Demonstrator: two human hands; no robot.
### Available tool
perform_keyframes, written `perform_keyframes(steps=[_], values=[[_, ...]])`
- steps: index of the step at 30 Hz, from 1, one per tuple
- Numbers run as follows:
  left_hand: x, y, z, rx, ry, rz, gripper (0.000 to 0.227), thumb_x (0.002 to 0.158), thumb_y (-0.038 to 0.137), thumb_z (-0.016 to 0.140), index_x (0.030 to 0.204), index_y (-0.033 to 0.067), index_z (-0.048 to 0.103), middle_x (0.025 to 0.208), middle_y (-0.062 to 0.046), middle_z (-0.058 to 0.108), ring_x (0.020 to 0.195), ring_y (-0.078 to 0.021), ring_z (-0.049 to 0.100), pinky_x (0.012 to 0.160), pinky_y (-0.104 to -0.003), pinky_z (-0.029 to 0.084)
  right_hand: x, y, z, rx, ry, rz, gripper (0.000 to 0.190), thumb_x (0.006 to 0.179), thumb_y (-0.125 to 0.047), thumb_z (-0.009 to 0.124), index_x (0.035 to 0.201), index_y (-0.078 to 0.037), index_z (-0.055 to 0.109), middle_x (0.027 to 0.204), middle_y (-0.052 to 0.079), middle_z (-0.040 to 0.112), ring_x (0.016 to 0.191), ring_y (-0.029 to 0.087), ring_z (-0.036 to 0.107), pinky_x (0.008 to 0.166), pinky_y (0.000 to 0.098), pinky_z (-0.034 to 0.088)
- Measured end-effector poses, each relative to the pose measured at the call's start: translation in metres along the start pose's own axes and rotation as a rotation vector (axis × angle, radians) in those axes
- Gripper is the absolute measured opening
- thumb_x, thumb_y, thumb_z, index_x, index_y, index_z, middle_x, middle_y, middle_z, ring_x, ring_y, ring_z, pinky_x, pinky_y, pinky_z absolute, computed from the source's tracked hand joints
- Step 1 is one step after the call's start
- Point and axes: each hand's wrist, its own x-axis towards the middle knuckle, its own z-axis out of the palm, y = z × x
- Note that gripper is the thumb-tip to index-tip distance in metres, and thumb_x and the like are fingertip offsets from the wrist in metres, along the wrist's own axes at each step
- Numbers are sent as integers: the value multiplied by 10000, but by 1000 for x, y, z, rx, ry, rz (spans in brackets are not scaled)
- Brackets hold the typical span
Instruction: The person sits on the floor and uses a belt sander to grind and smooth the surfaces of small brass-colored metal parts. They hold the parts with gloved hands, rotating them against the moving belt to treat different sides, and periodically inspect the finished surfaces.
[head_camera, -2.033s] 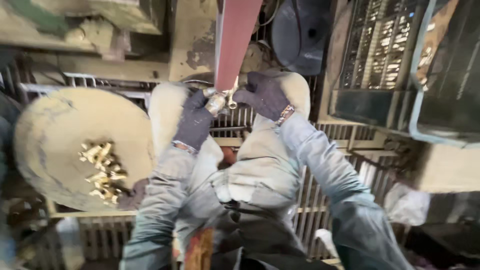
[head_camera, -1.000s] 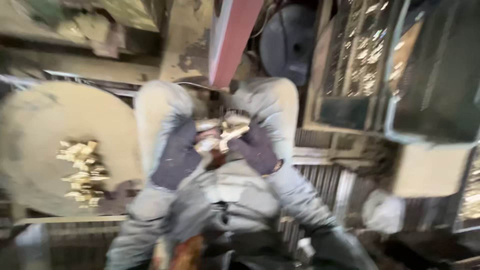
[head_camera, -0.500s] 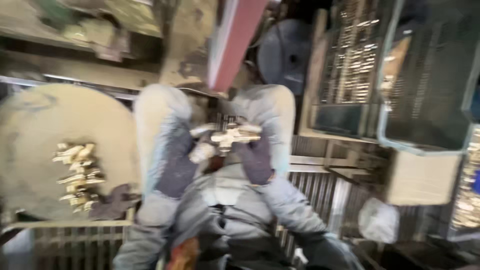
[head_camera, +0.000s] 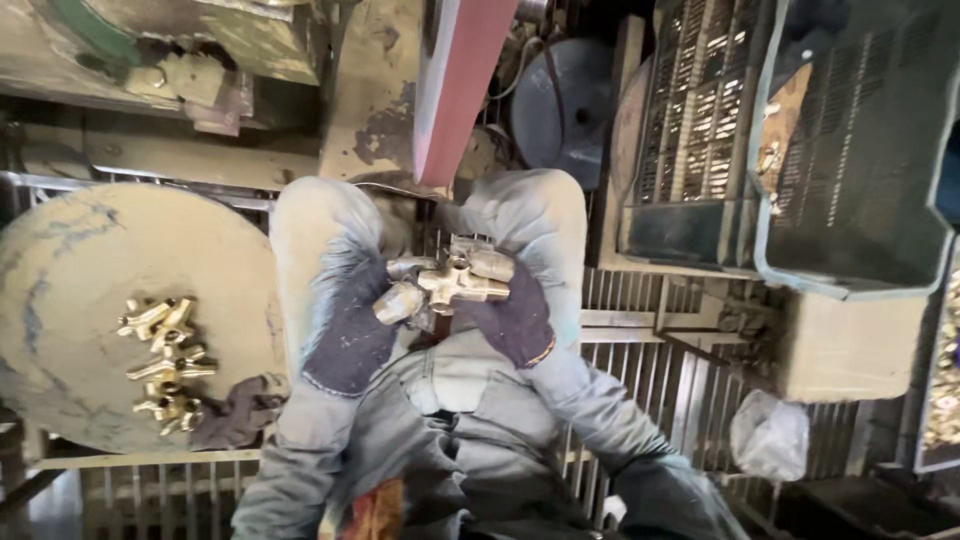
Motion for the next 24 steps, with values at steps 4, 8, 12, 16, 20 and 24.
perform_keyframes(steps=[4,8,12,16,20,24], values=[[2,2,5,-404,-79,-63,348,973,97,656,1309,30,598,1089,-49,707,929,-121,622,812,-279,509,5,6,-6,86,115,-261,457,841,-56,756,1262,-68,577,1257,130,650,1189,256,669,1037,378,562],[0,10,2,-228,-56,-7,313,1000,103,637,1304,34,609,1083,-55,705,909,-121,626,787,-276,511,7,0,0,363,-8,24,494,872,-38,846,1276,-46,561,1318,184,666,1183,292,703,978,359,611],[5,11,5,54,42,20,313,963,94,616,1253,-1,687,1098,-39,702,956,-99,653,814,-262,550,14,-8,-5,281,74,-274,438,940,-53,845,1258,-84,546,1322,140,678,1186,256,723,984,333,623],[-1,15,7,-158,45,-38,356,989,114,622,1323,-2,662,991,-25,683,834,-100,584,750,-256,496,19,-17,-14,61,86,128,485,789,-108,885,1202,-31,641,1120,121,762,994,240,761,860,326,607],[-1,28,2,-123,15,43,379,985,118,613,1344,-1,626,997,6,672,870,-73,596,786,-239,509,29,-19,-17,-60,38,-12,401,839,-126,864,1178,-44,667,1146,144,743,1033,283,751,898,372,605],[-2,22,3,36,37,-57,383,978,113,657,1345,6,656,989,-42,661,789,-112,520,690,-286,466,33,-12,-17,-153,12,-123,392,873,-118,817,1210,-28,637,1181,160,736,1064,319,739,930,398,593]])
